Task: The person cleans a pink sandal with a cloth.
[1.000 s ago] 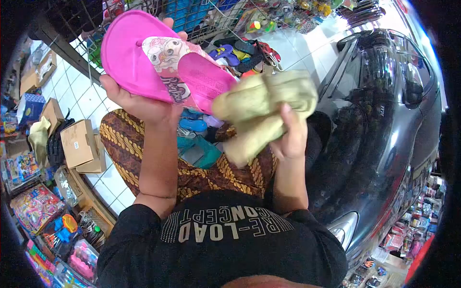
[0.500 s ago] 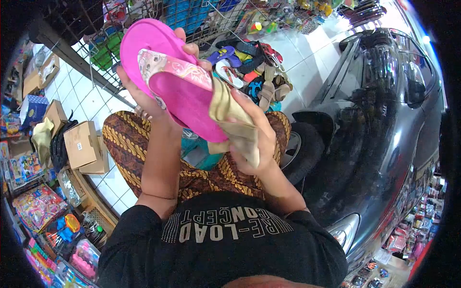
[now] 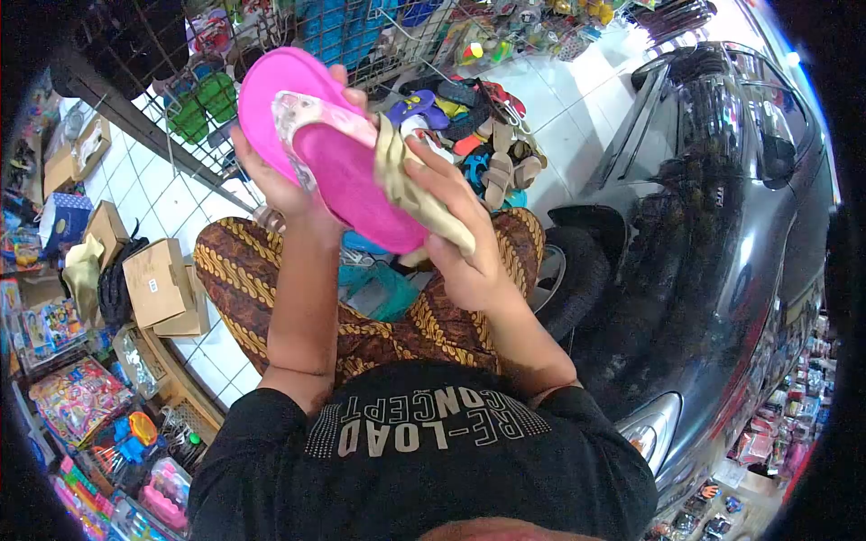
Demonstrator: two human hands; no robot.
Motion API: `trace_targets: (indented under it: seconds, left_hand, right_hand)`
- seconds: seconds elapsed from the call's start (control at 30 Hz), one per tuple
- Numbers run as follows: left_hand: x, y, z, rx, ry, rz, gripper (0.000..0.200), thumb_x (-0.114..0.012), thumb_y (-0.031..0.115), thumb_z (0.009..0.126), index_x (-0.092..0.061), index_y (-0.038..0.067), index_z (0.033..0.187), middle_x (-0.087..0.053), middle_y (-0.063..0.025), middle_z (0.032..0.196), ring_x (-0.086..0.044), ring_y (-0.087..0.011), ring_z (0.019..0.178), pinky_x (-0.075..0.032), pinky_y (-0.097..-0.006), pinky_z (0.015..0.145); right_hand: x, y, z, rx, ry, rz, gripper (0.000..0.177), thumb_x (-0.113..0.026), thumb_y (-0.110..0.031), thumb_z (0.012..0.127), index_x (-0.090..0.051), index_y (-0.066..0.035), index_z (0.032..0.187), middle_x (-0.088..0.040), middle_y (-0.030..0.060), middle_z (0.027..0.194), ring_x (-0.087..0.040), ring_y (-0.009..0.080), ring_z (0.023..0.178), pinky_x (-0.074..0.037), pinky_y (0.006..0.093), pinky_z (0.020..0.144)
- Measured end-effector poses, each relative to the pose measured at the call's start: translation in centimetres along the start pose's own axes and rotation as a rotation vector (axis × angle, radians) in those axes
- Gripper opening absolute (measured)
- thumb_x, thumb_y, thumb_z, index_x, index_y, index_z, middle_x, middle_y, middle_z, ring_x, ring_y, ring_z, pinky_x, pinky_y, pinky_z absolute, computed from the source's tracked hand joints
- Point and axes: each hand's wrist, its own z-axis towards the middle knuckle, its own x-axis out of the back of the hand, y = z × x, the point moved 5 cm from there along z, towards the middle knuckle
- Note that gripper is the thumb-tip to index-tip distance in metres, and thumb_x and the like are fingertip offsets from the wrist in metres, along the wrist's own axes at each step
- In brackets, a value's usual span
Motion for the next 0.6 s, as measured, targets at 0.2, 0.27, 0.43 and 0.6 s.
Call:
trace_targets:
  seconds: [0.2,0.27,0.43,0.6]
  left_hand:
    - [1.8,2.2,-0.7,-0.428,0.566,0.484,0.067,-0.031,0.059,0.097,-0.049,0.006,0.134,-0.060,-0.0148,0.123,-0.060,-0.0332,0.111,-0.048,-0.0515,0.096]
    - [1.3,1.1,-1.0,-0.453,0.610,0.504,0.065,-0.032,0.059,0.098,-0.049,0.008,0.134,-0.060,-0.0129,0.122,-0.060,-0.0318,0.111,-0.048,-0.0515,0.097]
    - [0.6,-1.5,-2.0,-0.573,0.540,0.684,0.069,-0.037,0.063,0.097,-0.043,0.008,0.138,-0.054,-0.0082,0.128,-0.054,-0.0229,0.119,-0.043,-0.0417,0.102]
    - [1.6,-2.8,-3.2,-0.704,0.373,0.915,0.075,-0.030,0.059,0.097,-0.033,0.001,0.144,-0.046,-0.0144,0.138,-0.048,-0.0293,0.128,-0.039,-0.0435,0.107]
  right_hand:
    - [-4.2,3.0,-2.9,-0.467,0.392,0.545,0.053,-0.046,-0.026,0.102,-0.035,0.003,0.145,-0.041,0.0159,0.147,-0.039,0.0262,0.137,-0.030,0.0371,0.112]
    - [-5.4,5.1,-4.5,-0.613,0.546,0.738,0.052,-0.046,-0.032,0.104,-0.038,-0.001,0.145,-0.048,0.0123,0.142,-0.045,0.0227,0.133,-0.034,0.0375,0.111]
    - [-5.2,5.1,-3.1,-0.705,0.648,1.181,0.050,-0.042,-0.035,0.105,-0.038,-0.006,0.145,-0.051,0.0105,0.141,-0.049,0.0254,0.130,-0.036,0.0419,0.110]
    - [-3.6,4.5,-1.9,-0.700,0.687,1.301,0.050,-0.041,-0.038,0.105,-0.040,-0.005,0.143,-0.051,0.0110,0.141,-0.049,0.0260,0.130,-0.036,0.0425,0.111]
